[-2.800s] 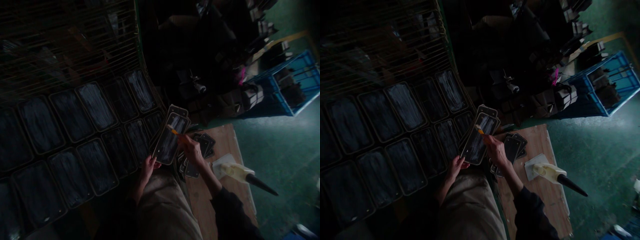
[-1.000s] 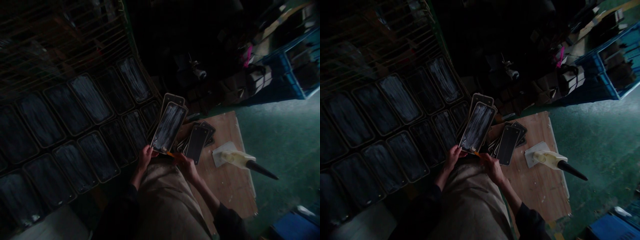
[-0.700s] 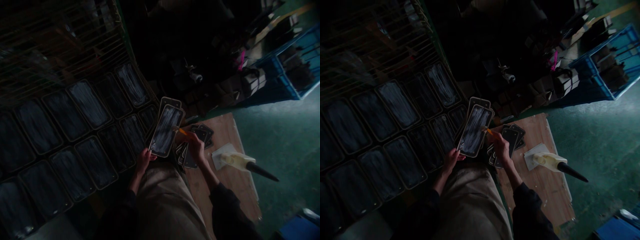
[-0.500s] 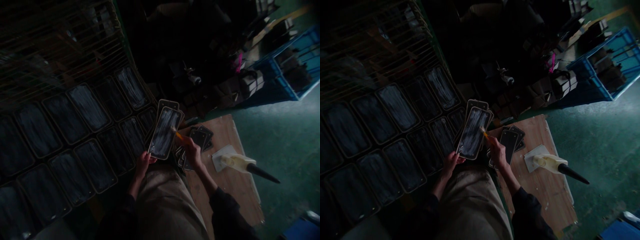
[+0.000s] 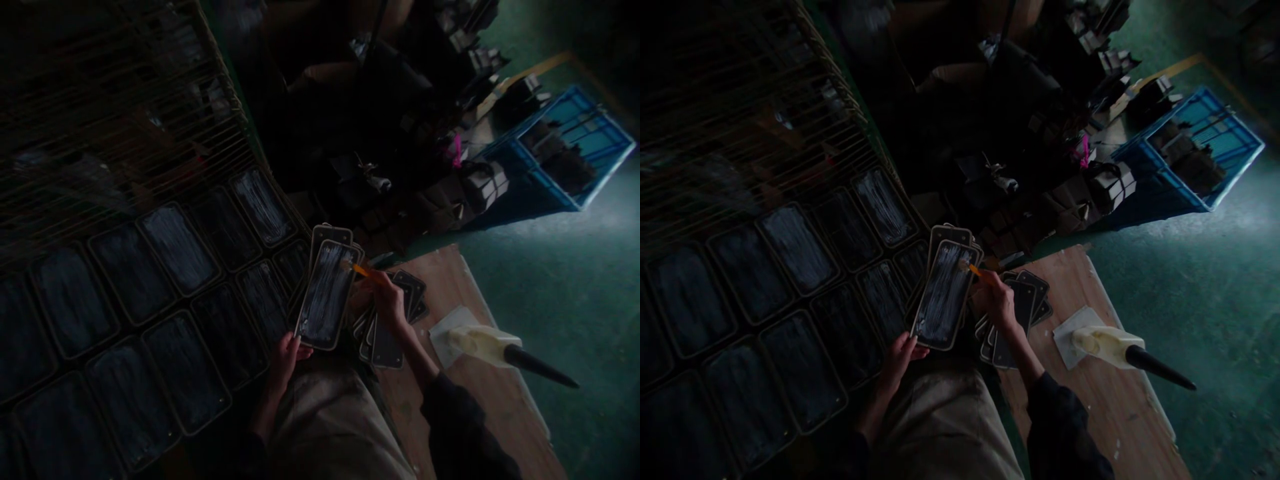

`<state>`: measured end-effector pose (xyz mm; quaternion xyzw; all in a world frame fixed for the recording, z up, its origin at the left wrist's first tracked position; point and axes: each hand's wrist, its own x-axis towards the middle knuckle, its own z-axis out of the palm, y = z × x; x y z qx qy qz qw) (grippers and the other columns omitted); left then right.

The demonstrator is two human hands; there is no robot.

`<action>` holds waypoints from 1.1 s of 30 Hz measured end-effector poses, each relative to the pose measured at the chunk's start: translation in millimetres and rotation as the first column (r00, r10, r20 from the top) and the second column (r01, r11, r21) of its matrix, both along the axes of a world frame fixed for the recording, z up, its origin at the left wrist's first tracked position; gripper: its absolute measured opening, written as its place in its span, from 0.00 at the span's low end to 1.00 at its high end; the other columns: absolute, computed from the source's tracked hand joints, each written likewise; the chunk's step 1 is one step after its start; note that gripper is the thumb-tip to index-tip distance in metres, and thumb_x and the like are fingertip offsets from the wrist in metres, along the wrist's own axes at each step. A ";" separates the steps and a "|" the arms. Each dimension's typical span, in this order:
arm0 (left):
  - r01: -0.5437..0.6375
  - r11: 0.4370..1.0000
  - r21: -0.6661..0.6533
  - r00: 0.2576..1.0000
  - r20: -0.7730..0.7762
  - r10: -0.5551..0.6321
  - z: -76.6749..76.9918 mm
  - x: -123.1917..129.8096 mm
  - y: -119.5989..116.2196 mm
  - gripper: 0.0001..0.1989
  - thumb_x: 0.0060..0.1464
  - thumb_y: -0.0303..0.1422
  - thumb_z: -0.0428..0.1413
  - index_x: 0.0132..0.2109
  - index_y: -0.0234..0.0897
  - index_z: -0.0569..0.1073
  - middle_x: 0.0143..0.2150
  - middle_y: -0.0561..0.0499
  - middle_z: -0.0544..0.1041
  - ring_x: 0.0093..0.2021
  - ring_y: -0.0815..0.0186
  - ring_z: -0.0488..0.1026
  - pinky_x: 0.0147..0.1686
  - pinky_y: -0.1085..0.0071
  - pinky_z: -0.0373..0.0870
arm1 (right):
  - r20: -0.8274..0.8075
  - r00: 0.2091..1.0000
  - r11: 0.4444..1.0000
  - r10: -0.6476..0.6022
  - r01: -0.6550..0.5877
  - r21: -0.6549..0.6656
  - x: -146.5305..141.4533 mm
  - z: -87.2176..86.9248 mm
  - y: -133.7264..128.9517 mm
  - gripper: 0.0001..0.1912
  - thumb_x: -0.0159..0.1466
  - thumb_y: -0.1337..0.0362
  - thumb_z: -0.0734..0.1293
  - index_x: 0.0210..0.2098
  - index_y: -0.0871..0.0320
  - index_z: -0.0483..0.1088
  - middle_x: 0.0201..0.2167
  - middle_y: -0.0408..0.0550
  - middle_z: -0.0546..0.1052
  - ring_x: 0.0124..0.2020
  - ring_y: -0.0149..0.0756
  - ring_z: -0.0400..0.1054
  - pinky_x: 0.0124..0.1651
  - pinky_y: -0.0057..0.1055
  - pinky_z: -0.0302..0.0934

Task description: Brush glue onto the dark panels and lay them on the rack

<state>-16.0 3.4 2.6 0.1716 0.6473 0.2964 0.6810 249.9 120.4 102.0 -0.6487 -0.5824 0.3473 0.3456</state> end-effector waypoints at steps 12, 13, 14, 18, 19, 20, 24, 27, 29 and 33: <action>-0.047 0.997 -0.060 0.996 0.076 0.051 3.1 5.9 -2.1 0.21 0.47 0.49 0.61 0.38 0.36 0.68 0.26 0.47 0.80 0.29 0.58 0.81 0.29 0.67 0.79 | 0.097 0.978 0.972 0.183 -0.195 0.133 -27.6 -19.8 26.1 0.16 0.68 0.69 0.56 0.52 0.58 0.68 0.41 0.51 0.77 0.40 0.36 0.73 0.41 0.29 0.67; -0.056 0.996 -0.065 0.995 0.075 0.061 5.6 6.8 -1.4 0.21 0.47 0.48 0.61 0.38 0.35 0.69 0.26 0.47 0.80 0.30 0.58 0.81 0.30 0.67 0.79 | 0.104 0.980 0.975 0.167 -0.180 0.133 -23.7 -22.6 27.1 0.17 0.68 0.70 0.56 0.53 0.58 0.68 0.41 0.51 0.77 0.41 0.36 0.73 0.41 0.30 0.67; -0.068 0.995 -0.070 0.995 0.072 0.073 8.1 7.6 -0.9 0.20 0.48 0.47 0.61 0.38 0.35 0.69 0.27 0.48 0.80 0.30 0.58 0.81 0.30 0.67 0.79 | 0.114 0.982 0.978 0.148 -0.162 0.129 -20.2 -24.6 26.8 0.17 0.67 0.70 0.56 0.53 0.58 0.68 0.42 0.51 0.76 0.41 0.36 0.73 0.42 0.30 0.66; -0.118 0.988 -0.097 0.991 0.054 0.123 14.5 9.8 -0.8 0.19 0.48 0.46 0.61 0.37 0.34 0.69 0.26 0.48 0.80 0.29 0.59 0.80 0.30 0.67 0.79 | 0.201 0.978 0.993 0.056 -0.075 0.090 -17.8 -26.1 11.6 0.18 0.65 0.69 0.57 0.53 0.57 0.68 0.44 0.50 0.76 0.43 0.38 0.73 0.44 0.31 0.66; -0.122 0.988 -0.098 0.990 0.054 0.128 15.0 9.9 -1.2 0.19 0.48 0.46 0.61 0.37 0.34 0.69 0.26 0.48 0.80 0.29 0.59 0.80 0.31 0.67 0.79 | 0.228 0.973 0.996 0.026 -0.045 0.079 -20.6 -24.8 5.1 0.19 0.65 0.69 0.58 0.54 0.56 0.67 0.44 0.50 0.76 0.43 0.38 0.72 0.44 0.31 0.66; -0.125 0.987 -0.096 0.990 0.056 0.131 15.1 9.6 -1.5 0.19 0.48 0.46 0.61 0.37 0.34 0.69 0.27 0.48 0.80 0.29 0.59 0.80 0.31 0.66 0.79 | 0.249 0.969 0.998 -0.003 -0.014 0.068 -24.2 -22.6 -1.7 0.19 0.64 0.69 0.58 0.54 0.56 0.67 0.44 0.50 0.76 0.43 0.38 0.72 0.44 0.31 0.66; -0.098 0.991 -0.094 0.991 0.085 0.106 13.6 6.1 -2.0 0.20 0.46 0.46 0.62 0.36 0.35 0.68 0.27 0.49 0.80 0.29 0.59 0.80 0.32 0.65 0.79 | 0.253 0.966 0.999 -0.053 0.049 0.021 -38.9 -7.3 -21.1 0.18 0.65 0.69 0.56 0.52 0.56 0.68 0.41 0.48 0.77 0.39 0.36 0.73 0.40 0.28 0.65; -0.068 0.995 -0.072 0.992 0.100 0.075 13.0 2.9 -0.5 0.21 0.44 0.48 0.63 0.36 0.36 0.68 0.26 0.49 0.80 0.28 0.59 0.80 0.30 0.65 0.78 | 0.243 0.967 0.997 -0.071 0.061 0.049 -39.9 2.3 -15.5 0.18 0.65 0.69 0.56 0.52 0.57 0.68 0.40 0.48 0.77 0.38 0.35 0.73 0.40 0.27 0.65; -0.074 0.995 -0.064 0.992 0.094 0.080 14.0 1.7 0.8 0.23 0.43 0.48 0.64 0.36 0.35 0.68 0.25 0.49 0.79 0.27 0.59 0.80 0.30 0.66 0.78 | 0.255 0.962 0.993 -0.096 0.076 0.088 -35.7 3.3 -5.2 0.18 0.65 0.68 0.56 0.52 0.57 0.68 0.40 0.48 0.77 0.40 0.36 0.73 0.42 0.28 0.65; -0.096 0.991 -0.091 0.989 0.103 0.105 19.2 2.3 1.8 0.22 0.44 0.47 0.64 0.36 0.34 0.68 0.27 0.48 0.79 0.29 0.60 0.80 0.32 0.66 0.78 | 0.303 0.951 0.998 -0.054 0.048 0.027 -31.8 -1.4 -3.7 0.16 0.66 0.66 0.57 0.50 0.58 0.68 0.37 0.48 0.78 0.35 0.35 0.73 0.37 0.27 0.64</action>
